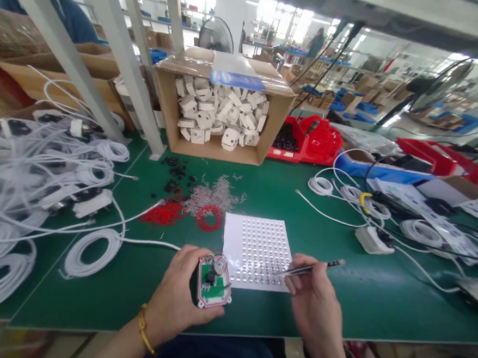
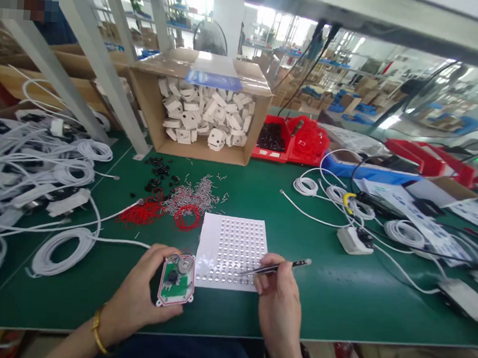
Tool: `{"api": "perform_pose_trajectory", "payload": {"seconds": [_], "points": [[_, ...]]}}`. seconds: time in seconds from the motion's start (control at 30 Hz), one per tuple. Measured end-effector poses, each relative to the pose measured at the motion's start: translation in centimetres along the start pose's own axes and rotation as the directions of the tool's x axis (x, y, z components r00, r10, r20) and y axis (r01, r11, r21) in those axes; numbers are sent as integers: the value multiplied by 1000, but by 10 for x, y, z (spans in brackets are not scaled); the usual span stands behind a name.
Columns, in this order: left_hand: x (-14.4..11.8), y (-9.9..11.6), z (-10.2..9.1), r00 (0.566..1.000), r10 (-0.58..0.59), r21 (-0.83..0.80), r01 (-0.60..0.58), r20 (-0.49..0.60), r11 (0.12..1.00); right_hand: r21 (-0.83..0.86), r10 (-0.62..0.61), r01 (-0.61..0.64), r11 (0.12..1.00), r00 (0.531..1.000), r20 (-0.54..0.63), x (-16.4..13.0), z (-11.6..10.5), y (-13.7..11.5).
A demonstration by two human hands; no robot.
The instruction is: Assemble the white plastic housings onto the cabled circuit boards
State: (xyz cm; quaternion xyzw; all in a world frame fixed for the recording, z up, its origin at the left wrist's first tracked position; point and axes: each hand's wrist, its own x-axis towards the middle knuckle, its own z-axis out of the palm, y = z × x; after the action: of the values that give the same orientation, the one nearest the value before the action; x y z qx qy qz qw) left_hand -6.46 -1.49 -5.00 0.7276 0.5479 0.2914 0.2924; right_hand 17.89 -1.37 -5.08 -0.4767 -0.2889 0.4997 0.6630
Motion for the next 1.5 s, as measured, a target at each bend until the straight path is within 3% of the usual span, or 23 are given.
{"api": "perform_pose_trajectory", "payload": {"seconds": [0.1, 0.2, 0.27, 0.4, 0.53, 0.63, 0.77, 0.93, 1.03, 1.2, 1.33, 1.5], "points": [[7, 2, 10, 999, -44, -24, 44, 5, 999, 116, 99, -93, 989, 994, -44, -8, 6, 11], [9, 2, 20, 993, -118, -96, 118, -2, 988, 90, 184, -185, 979, 983, 23, -14, 9, 19], [9, 2, 23, 987, -162, -152, 162, 11, 975, 49, 146, -149, 988, 988, 56, -17, 10, 20], [8, 2, 24, 978, -205, -215, 208, 37, 954, -108, -46, 54, 993, 997, 69, -17, 13, 15], [5, 4, 27, 984, -175, -196, 169, -16, 966, -410, 22, 45, 911, 987, 156, -18, 33, 15], [1, 5, 31, 985, -166, -189, 155, -44, 970, -477, 127, 11, 879, 958, 257, -26, 56, 22], [-2, 7, 28, 994, -103, -165, 94, -44, 982, -350, 153, -44, 936, 945, 291, -31, 67, 31], [10, 12, 3, 993, 37, -213, -13, 113, 977, -15, 10, -9, 1000, 997, 77, -5, 27, 20], [22, 15, -8, 959, 96, -198, -43, 266, 979, 6, 26, -26, 1000, 999, -23, 15, 6, 10], [30, 14, -13, 816, 130, -87, -98, 564, 991, 33, 201, -201, 979, 980, 11, 11, 10, 15], [27, 12, -17, 764, 109, -76, -78, 636, 994, -182, 212, -201, 963, 976, 46, -12, 17, 33], [30, 14, -15, 725, 133, -76, -110, 676, 991, -334, 98, -112, 936, 993, -59, -21, 16, 52]]}}
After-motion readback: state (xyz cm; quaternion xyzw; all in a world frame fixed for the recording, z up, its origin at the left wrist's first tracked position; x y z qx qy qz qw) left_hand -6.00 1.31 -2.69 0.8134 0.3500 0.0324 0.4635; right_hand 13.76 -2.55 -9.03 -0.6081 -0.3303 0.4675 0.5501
